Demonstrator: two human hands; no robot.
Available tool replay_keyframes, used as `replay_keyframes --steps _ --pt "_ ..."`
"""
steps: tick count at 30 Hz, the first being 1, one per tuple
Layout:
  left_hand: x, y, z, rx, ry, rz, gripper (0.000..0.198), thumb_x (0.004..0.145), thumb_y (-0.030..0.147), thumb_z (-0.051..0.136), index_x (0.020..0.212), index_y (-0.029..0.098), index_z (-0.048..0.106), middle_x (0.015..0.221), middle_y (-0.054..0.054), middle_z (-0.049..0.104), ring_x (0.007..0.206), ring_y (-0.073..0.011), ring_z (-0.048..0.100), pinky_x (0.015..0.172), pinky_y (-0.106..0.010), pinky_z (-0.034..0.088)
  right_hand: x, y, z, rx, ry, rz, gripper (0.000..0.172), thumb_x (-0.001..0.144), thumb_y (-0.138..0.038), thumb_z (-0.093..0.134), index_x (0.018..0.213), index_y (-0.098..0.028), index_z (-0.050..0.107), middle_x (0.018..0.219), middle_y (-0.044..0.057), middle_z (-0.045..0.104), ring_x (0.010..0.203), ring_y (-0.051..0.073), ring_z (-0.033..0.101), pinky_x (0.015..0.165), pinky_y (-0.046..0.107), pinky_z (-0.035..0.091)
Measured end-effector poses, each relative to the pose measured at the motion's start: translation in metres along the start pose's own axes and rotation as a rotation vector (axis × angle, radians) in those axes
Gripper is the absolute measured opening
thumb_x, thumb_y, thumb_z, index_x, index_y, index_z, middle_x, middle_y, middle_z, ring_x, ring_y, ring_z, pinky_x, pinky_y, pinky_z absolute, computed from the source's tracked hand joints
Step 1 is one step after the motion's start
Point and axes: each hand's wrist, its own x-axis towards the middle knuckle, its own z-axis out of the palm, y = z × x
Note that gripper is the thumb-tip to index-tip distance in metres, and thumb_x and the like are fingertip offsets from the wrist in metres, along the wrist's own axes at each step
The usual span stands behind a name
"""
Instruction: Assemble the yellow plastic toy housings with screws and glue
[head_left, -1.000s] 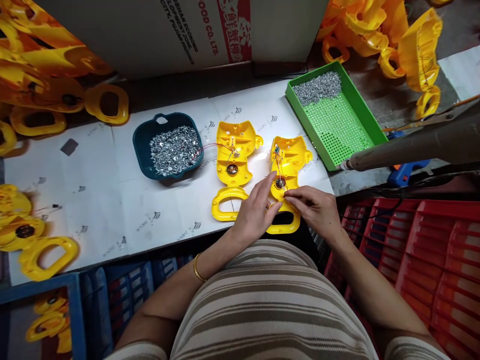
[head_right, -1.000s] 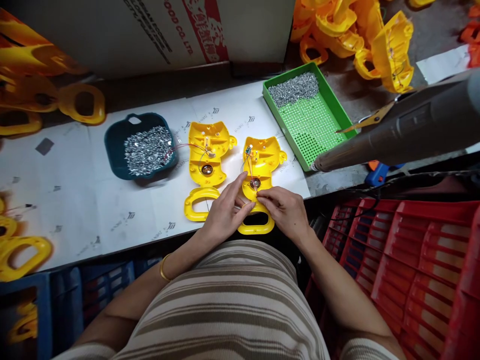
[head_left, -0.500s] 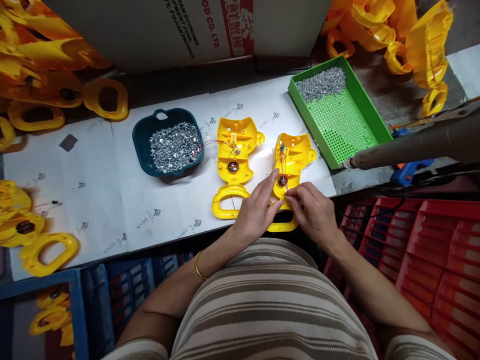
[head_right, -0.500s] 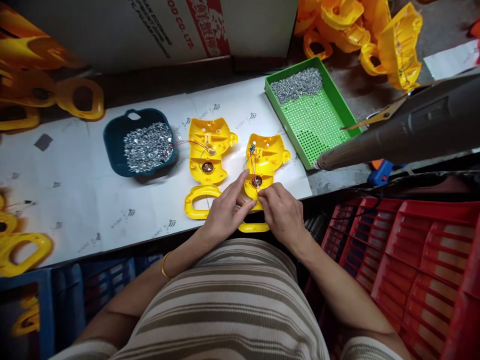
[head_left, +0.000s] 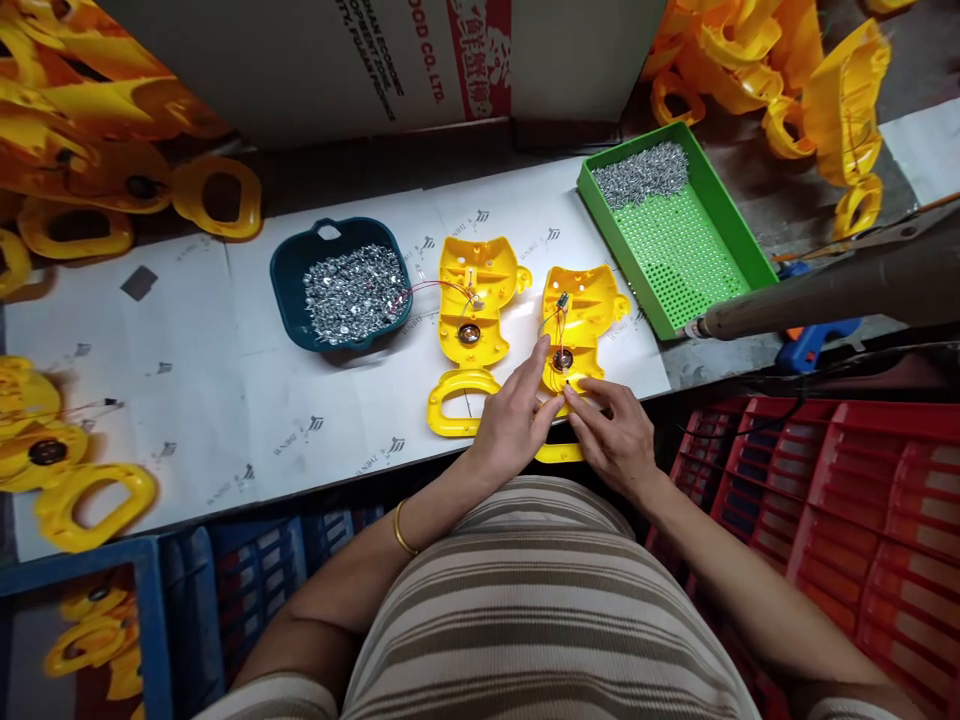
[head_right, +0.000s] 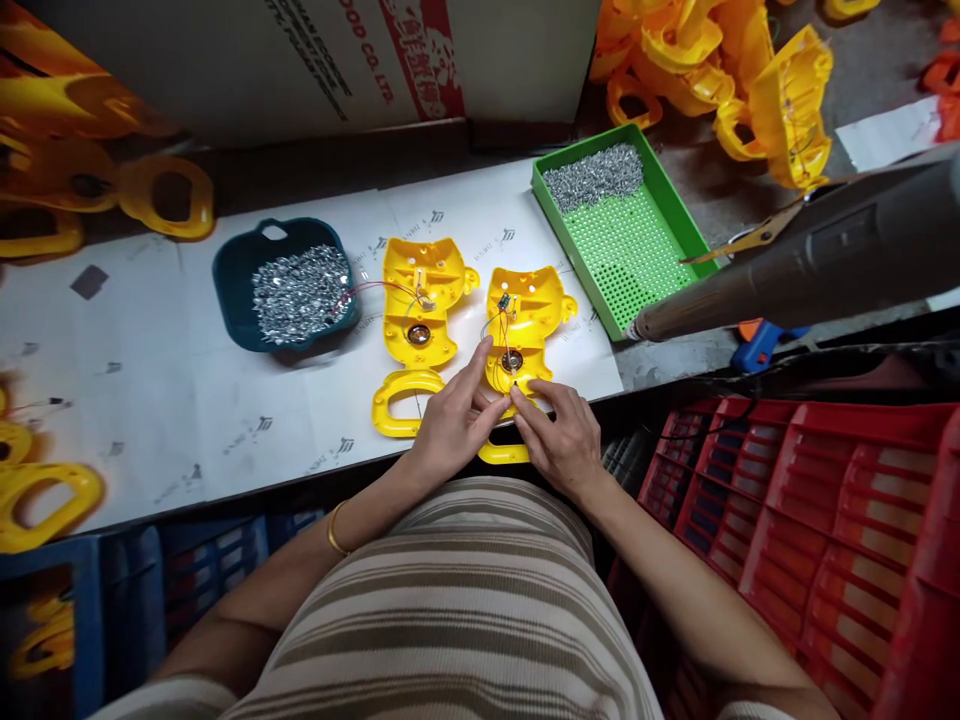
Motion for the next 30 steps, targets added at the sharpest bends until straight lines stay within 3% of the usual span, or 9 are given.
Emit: replay_keyframes --steps 4,7,11,13,15,18,21,26,30 --pt "-0.001 0.006 0.000 0.000 -0.011 0.003 0.072 0.090 0.020 0.055 0.152 0.022 0.017 0.139 -0.014 0.053 0.106 -0.0188 0.064 0.088 -0.030 0.054 -0.002 0.008 0.004 0.039 0.014 -0.041 0.044 0.087 -0.018 0.056 0.130 -0.027 0.057 0.116 0.013 0.061 0.101 0.023 0.060 0.082 0.038 0.054" --pt "-0.008 0.013 -0.012 0.051 -0.001 0.095 0.069 0.091 0.024 0.055 0.150 0.018 0.021 0.140 -0.015 0.052 0.109 -0.0187 0.063 0.088 -0.029 0.054 -0.001 0.022 0.000 0.096 0.036 -0.106 0.047 0.086 -0.011 0.054 0.131 -0.028 0.056 0.106 0.011 0.062 0.096 0.021 0.060 0.080 0.035 0.055" --pt "-0.022 0.003 -0.046 0.354 0.257 0.191 0.037 0.091 0.024 0.056 0.128 0.021 0.054 0.116 -0.010 0.065 0.101 -0.0203 0.061 0.088 -0.034 0.052 0.014 0.030 -0.015 0.004 0.144 -0.157 0.051 0.082 -0.011 0.059 0.129 -0.028 0.056 0.101 0.009 0.064 0.088 0.020 0.061 0.071 0.032 0.053" --pt "-0.030 -0.012 -0.060 0.515 0.348 0.137 0.029 0.088 0.025 0.060 0.117 0.019 0.062 0.109 -0.011 0.065 0.099 -0.0235 0.058 0.086 -0.038 0.051 0.029 0.022 -0.022 -0.003 0.235 -0.208 0.050 0.078 -0.009 0.063 0.125 -0.026 0.059 0.097 0.007 0.063 0.084 0.019 0.060 0.069 0.031 0.050" --pt "-0.039 -0.025 -0.066 0.561 0.341 0.080 0.028 0.088 0.025 0.061 0.114 0.016 0.064 0.110 -0.013 0.063 0.099 -0.0242 0.056 0.086 -0.039 0.051 0.050 0.006 -0.025 0.016 0.266 -0.267 0.043 0.077 -0.007 0.064 0.116 -0.025 0.062 0.093 0.006 0.063 0.083 0.017 0.060 0.071 0.030 0.048" --pt "-0.053 -0.034 -0.058 0.474 0.299 0.084 0.023 0.089 0.021 0.059 0.112 0.017 0.063 0.107 -0.011 0.064 0.095 -0.0209 0.057 0.084 -0.035 0.052 0.083 -0.023 -0.016 -0.002 0.216 -0.293 0.022 0.083 -0.015 0.063 0.103 -0.024 0.066 0.096 0.007 0.064 0.088 0.019 0.057 0.074 0.033 0.045" --pt "-0.061 -0.030 -0.050 0.401 0.312 0.100 0.022 0.087 0.023 0.063 0.109 0.018 0.064 0.107 -0.010 0.064 0.097 -0.0207 0.056 0.086 -0.034 0.051 0.106 -0.041 0.001 -0.069 0.112 -0.313 0.010 0.088 -0.023 0.059 0.093 -0.023 0.067 0.101 0.008 0.065 0.093 0.020 0.054 0.072 0.034 0.038" --pt "-0.038 -0.022 -0.063 0.473 0.507 0.015 0.025 0.083 0.033 0.068 0.102 0.017 0.066 0.116 -0.013 0.058 0.109 -0.0260 0.050 0.096 -0.042 0.044 0.110 -0.044 0.015 -0.079 0.046 -0.295 0.010 0.090 -0.022 0.055 0.093 -0.022 0.065 0.101 0.007 0.066 0.090 0.020 0.052 0.072 0.033 0.034" --pt "-0.011 -0.022 -0.070 0.526 0.428 -0.035 0.022 0.082 0.034 0.068 0.098 0.019 0.071 0.132 -0.013 0.052 0.121 -0.0300 0.043 0.101 -0.046 0.038 0.100 -0.039 0.009 -0.030 0.054 -0.272 0.010 0.089 -0.020 0.055 0.095 -0.022 0.063 0.105 0.008 0.064 0.097 0.021 0.053 0.076 0.034 0.038"
